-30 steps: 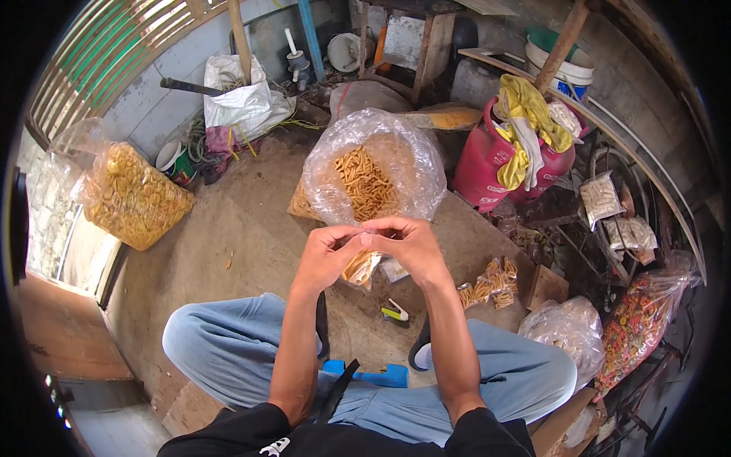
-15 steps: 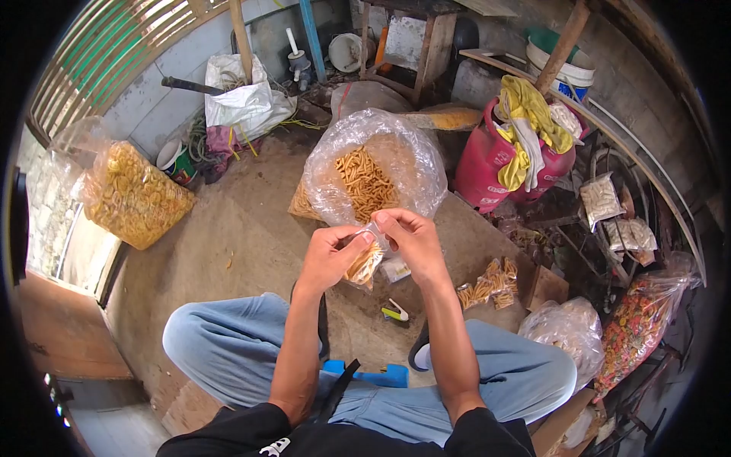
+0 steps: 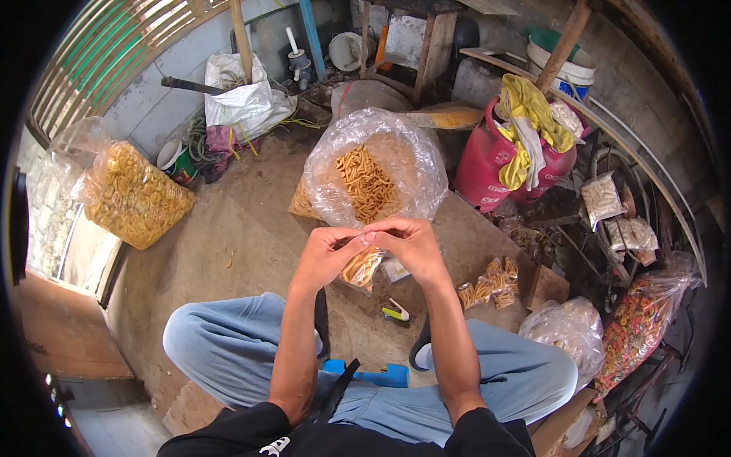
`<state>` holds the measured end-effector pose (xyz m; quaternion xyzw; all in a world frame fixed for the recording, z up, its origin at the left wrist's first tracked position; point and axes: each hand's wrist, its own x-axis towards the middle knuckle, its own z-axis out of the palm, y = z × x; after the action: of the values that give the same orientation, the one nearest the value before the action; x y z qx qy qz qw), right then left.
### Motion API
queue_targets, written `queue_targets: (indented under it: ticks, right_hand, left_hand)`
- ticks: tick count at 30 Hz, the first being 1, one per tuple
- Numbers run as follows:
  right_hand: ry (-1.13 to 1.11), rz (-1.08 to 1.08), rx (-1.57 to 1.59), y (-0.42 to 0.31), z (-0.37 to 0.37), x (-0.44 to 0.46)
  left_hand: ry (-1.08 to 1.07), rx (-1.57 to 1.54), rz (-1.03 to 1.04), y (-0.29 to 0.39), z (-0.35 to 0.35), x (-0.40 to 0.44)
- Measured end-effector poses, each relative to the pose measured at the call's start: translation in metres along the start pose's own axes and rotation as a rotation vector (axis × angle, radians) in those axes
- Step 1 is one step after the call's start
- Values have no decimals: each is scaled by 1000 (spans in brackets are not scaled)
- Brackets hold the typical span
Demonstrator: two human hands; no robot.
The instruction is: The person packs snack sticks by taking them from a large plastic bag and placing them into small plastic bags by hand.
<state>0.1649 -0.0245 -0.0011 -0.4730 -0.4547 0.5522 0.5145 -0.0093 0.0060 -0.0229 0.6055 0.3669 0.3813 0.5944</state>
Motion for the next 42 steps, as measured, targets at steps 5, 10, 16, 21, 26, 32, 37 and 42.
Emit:
queue_targets:
  ticks: [5, 10, 16, 21, 26, 32, 37, 42]
  right_hand:
    - [-5, -269, -145, 13, -1, 6]
    - [-7, -491, -480, -3, 7, 1]
    - [-35, -669, -675, -7, 5, 2]
    - [-70, -747, -670, -7, 3, 3]
    - [-9, -853, -736, -1, 4, 5]
    - [34, -915, -793, 0, 7, 6]
    - [55, -942, -833, 2, 4, 8]
    - [65, -965, -896, 0, 3, 7]
  left_hand:
    - [10, -69, -38, 3, -2, -2]
    - [78, -204, -106, 9, 2, -2]
    - [104, -245, -90, 2, 1, -3]
    - [124, -263, -75, 3, 1, -3]
    - [141, -289, -72, 6, 0, -3]
    - [95, -359, -180, -1, -9, -3]
    - [50, -419, -240, 3, -9, -4]
    - [47, -473, -247, 1, -9, -3]
